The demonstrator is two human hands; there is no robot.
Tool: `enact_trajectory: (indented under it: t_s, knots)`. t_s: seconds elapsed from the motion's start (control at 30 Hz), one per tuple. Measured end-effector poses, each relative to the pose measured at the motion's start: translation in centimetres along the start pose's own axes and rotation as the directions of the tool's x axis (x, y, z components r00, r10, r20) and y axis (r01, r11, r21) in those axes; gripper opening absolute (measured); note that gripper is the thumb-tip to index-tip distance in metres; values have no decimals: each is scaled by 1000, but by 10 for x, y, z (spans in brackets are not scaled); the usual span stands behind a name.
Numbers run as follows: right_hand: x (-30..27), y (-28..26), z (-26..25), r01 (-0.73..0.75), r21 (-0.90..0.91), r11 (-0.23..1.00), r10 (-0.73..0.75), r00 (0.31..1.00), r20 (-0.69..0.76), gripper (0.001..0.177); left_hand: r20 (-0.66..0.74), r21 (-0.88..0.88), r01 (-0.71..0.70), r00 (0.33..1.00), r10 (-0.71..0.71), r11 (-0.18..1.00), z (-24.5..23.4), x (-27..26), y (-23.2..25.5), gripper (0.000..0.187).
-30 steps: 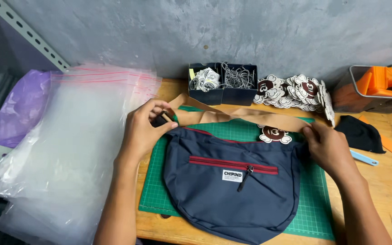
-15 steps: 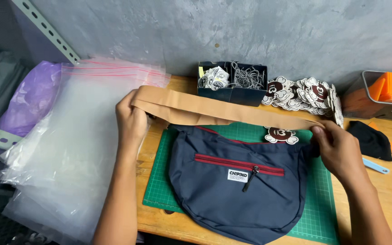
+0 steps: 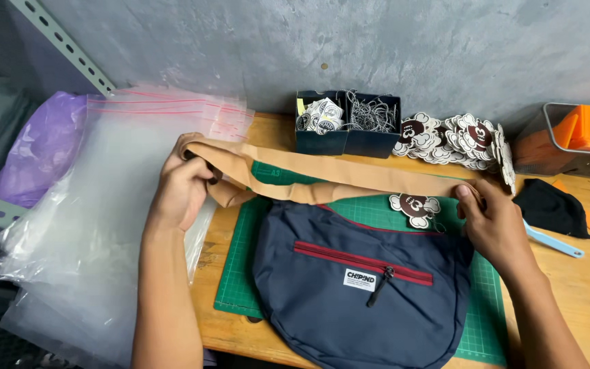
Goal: The person wipes a dark blue fanny pack with a small blue tool, then attaches a cartoon bear keychain to the zipper. They fold the strap, place the bag into a clear plastic bag, and seal it.
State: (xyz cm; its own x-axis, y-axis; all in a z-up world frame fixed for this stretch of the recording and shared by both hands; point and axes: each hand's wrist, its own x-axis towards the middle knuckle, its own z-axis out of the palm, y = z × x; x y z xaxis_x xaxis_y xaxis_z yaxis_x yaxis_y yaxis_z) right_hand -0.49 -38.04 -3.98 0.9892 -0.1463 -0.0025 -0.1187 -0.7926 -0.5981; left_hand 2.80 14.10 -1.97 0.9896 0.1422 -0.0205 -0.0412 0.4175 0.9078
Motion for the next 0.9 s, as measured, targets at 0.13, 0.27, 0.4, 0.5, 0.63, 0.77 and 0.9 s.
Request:
enact_trajectory:
  t_s: [0.13,0.27,0.4,0.5,0.63,0.77,0.9]
  knots:
    - [10,27,5,-39,-22,999,39,999,-36,34,-92,635,79,995,-27,769,18,-8,0,37]
    - [16,45,8,-68,-72,995,62,995,-83,40,-90,866,128,991,-101,484,14,-10,5,43]
    - [21,55,10,-100,-88,991,92,992,-89,39,-174,901,53,953,248,430,5,-2,-3,42]
    - [17,38,6,-123,-95,988,117,991,-61,41,-129,943,-107,754,644,314,-7,0,1,45]
    - [16,37,7,-132,-93,987,128,990,-52,44,7,962,-215,633,774,168,0,-1,3,31]
    - [22,49,4,-99,-35,994,99,995,-6,35,-185,767,-151,879,440,624,-3,7,-2,23]
    - [20,54,2,-71,372,925,45,996,79,16,-249,261,-12,965,79,965,0,10,4,16]
